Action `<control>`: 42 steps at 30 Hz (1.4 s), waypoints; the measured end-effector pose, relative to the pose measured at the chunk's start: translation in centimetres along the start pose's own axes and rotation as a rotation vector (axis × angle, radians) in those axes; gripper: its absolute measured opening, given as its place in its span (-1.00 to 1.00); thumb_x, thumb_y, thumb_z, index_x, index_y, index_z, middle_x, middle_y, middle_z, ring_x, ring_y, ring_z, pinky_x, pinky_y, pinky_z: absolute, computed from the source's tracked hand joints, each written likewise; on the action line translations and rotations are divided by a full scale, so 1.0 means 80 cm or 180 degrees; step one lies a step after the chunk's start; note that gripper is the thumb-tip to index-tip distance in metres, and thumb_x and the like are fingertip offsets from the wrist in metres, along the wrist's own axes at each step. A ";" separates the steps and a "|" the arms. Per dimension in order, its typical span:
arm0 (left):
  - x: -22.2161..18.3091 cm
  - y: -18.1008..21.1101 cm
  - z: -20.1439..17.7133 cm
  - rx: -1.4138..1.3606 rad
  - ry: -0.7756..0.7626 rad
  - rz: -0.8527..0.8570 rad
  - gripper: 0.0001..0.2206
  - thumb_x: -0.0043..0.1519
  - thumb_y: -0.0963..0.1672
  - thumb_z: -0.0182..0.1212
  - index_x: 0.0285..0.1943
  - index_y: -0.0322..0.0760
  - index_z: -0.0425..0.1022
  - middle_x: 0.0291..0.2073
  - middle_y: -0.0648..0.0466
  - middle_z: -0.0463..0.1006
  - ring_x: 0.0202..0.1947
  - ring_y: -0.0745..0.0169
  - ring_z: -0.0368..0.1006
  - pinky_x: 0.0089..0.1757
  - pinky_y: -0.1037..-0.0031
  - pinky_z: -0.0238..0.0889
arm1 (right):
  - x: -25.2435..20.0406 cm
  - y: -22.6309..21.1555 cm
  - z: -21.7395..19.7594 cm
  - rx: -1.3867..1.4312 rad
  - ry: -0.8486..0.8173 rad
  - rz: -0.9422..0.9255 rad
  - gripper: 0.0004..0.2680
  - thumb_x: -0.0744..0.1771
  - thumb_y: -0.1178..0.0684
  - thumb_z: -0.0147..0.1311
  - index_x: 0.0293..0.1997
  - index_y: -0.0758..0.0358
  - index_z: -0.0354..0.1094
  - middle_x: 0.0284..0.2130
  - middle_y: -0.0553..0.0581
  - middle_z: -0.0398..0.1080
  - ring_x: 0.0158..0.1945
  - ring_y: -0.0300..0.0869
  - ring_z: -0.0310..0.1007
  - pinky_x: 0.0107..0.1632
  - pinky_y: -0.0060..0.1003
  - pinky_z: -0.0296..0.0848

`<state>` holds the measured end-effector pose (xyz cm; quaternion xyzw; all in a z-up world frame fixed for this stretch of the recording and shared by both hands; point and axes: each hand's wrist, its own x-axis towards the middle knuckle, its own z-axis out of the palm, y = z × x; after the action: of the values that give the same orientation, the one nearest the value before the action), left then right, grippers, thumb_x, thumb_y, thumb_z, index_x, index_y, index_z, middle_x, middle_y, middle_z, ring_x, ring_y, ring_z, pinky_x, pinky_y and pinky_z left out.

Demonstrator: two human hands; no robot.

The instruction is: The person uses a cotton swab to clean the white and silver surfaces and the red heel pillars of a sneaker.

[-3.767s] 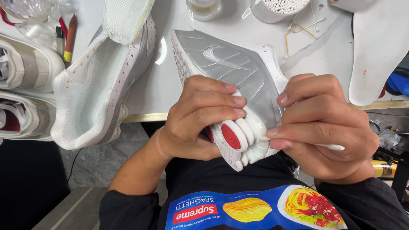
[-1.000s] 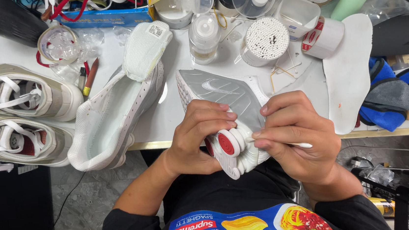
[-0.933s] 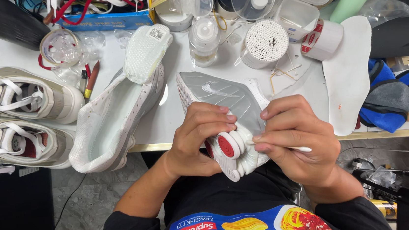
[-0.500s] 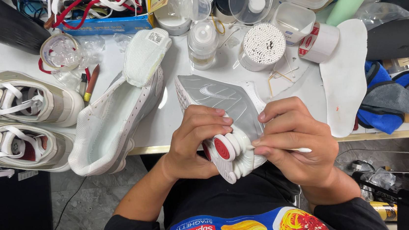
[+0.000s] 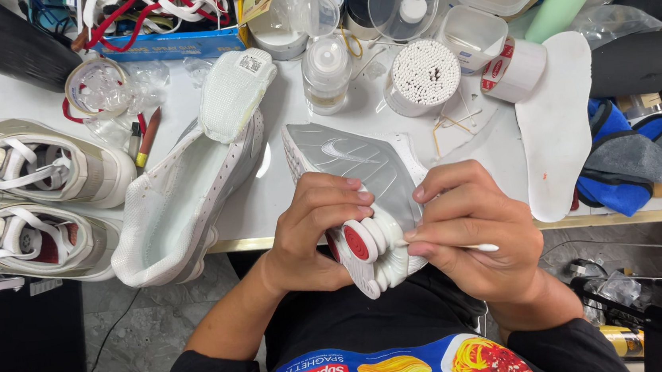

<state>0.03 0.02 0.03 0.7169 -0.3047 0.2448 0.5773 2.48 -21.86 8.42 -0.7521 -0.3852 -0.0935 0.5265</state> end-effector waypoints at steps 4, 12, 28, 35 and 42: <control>-0.003 0.002 0.002 0.0025 -0.0046 -0.0046 -0.45 -0.07 -0.19 0.60 0.11 -0.26 0.44 0.08 0.04 0.51 0.15 -0.03 0.46 0.13 0.27 0.39 | -0.003 0.000 0.000 -0.0064 0.0162 0.0121 -0.86 0.22 0.19 0.36 -0.24 0.31 0.51 -0.33 0.10 0.45 -0.08 0.00 0.48 -0.04 -0.20 0.48; -0.002 0.001 0.002 -0.0062 -0.0082 -0.0036 -0.44 -0.09 -0.20 0.58 0.11 -0.29 0.44 0.08 0.02 0.51 0.14 -0.03 0.44 0.13 0.24 0.39 | -0.003 0.000 0.000 -0.0084 0.0163 0.0080 -0.87 0.21 0.21 0.35 -0.24 0.31 0.52 -0.33 0.11 0.45 -0.09 0.00 0.48 -0.04 -0.20 0.48; 0.000 0.001 0.001 0.0012 -0.0051 -0.0043 -0.45 -0.07 -0.19 0.60 0.11 -0.26 0.44 0.08 0.04 0.51 0.15 -0.01 0.45 0.12 0.27 0.38 | 0.001 0.003 -0.003 -0.0003 0.0082 -0.0025 -0.86 0.21 0.20 0.36 -0.24 0.32 0.51 -0.34 0.09 0.43 -0.09 0.01 0.47 -0.04 -0.19 0.48; 0.004 0.002 0.001 0.0040 -0.0015 -0.0054 -0.46 -0.06 -0.19 0.61 0.09 -0.26 0.43 0.06 0.05 0.52 0.14 -0.01 0.46 0.11 0.28 0.38 | 0.002 0.004 -0.003 0.0006 0.0064 -0.0021 -0.86 0.22 0.18 0.36 -0.24 0.31 0.52 -0.34 0.09 0.43 -0.09 0.00 0.47 -0.03 -0.18 0.48; 0.004 0.002 0.001 0.0090 0.0007 -0.0044 -0.45 -0.05 -0.18 0.63 0.09 -0.25 0.43 0.06 0.05 0.51 0.14 -0.01 0.47 0.12 0.28 0.38 | 0.002 0.003 -0.003 -0.0015 0.0039 0.0003 -0.86 0.21 0.18 0.37 -0.24 0.31 0.53 -0.35 0.08 0.43 -0.08 0.00 0.47 -0.04 -0.19 0.48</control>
<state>0.13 -0.10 0.37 0.7268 -0.2956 0.2458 0.5692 2.81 -22.00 8.47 -0.7529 -0.3814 -0.0988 0.5272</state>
